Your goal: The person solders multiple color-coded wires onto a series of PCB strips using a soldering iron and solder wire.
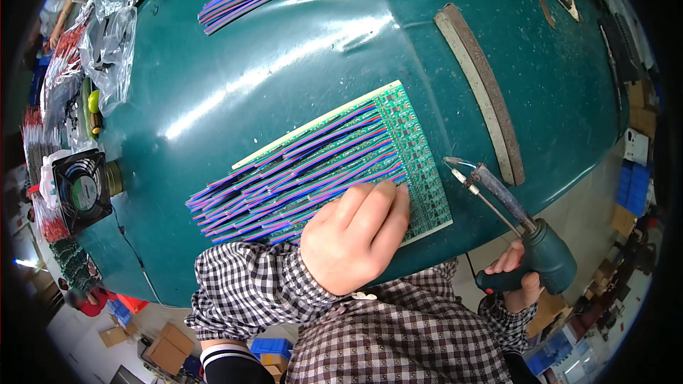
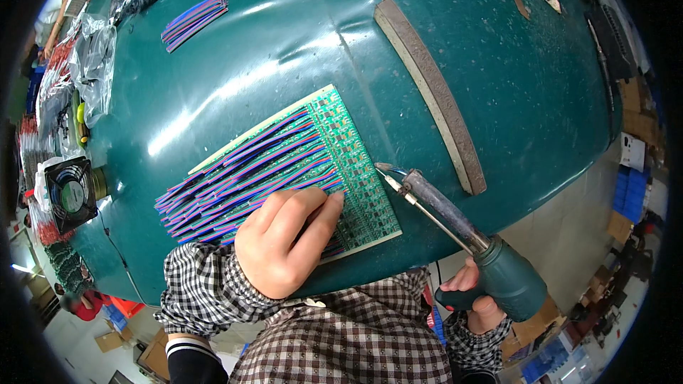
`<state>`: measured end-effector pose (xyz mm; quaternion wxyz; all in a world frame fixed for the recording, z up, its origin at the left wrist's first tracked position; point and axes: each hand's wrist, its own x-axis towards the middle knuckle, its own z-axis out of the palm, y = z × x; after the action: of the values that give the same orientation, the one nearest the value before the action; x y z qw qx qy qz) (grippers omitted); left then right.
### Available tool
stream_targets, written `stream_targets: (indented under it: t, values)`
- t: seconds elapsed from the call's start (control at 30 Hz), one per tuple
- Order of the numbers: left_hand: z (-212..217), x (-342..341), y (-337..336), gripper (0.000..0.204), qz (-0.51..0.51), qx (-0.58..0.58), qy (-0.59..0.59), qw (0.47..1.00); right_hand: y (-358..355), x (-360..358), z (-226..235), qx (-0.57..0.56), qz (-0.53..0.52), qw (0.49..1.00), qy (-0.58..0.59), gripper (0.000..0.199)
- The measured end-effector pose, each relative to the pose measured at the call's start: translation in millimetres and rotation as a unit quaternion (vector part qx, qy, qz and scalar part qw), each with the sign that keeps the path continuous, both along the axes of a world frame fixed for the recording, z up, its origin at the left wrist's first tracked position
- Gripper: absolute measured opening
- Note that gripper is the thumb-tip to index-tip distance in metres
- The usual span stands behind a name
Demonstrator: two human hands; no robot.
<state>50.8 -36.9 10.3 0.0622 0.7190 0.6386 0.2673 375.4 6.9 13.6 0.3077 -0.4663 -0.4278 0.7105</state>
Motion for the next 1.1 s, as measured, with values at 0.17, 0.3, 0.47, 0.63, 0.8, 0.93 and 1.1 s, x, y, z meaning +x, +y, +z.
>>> stream_targets:
  t: [0.17, 0.3, 0.47, 0.63, 0.8, 0.93, 1.1]
  values:
    - [1.0, 1.2, -0.6, 0.043, -0.010, -0.002, 0.040, 0.999, 4.4, -1.4, -3.2, 0.013, 0.001, 1.000, 0.025, 0.081]
    - [14.8, 1.3, -0.3, 0.043, -0.013, -0.045, 0.063, 0.997, 9.4, -1.8, -3.4, 0.023, 0.003, 0.999, 0.033, 0.079]
    - [26.9, -21.4, 7.3, 0.041, -0.079, -0.054, 0.086, 0.992, 13.4, 2.7, -5.0, -0.028, -0.022, 0.995, 0.094, 0.085]
    - [20.2, -41.1, 18.3, 0.042, -0.198, -0.041, 0.195, 0.960, 18.5, -2.3, -3.6, -0.027, -0.030, 0.995, 0.087, 0.082]
    - [20.1, -46.1, 25.0, 0.039, -0.233, -0.016, 0.210, 0.949, 19.7, -5.5, -5.2, 0.042, -0.012, 0.997, 0.064, 0.076]
    - [20.9, -48.0, 28.1, 0.037, -0.255, -0.017, 0.208, 0.944, 21.7, -5.5, -7.4, 0.055, -0.003, 0.996, 0.069, 0.075]
    - [20.0, -51.9, 32.3, 0.038, -0.268, -0.015, 0.195, 0.944, 22.6, -3.3, -8.5, 0.062, 0.001, 0.996, 0.069, 0.075]
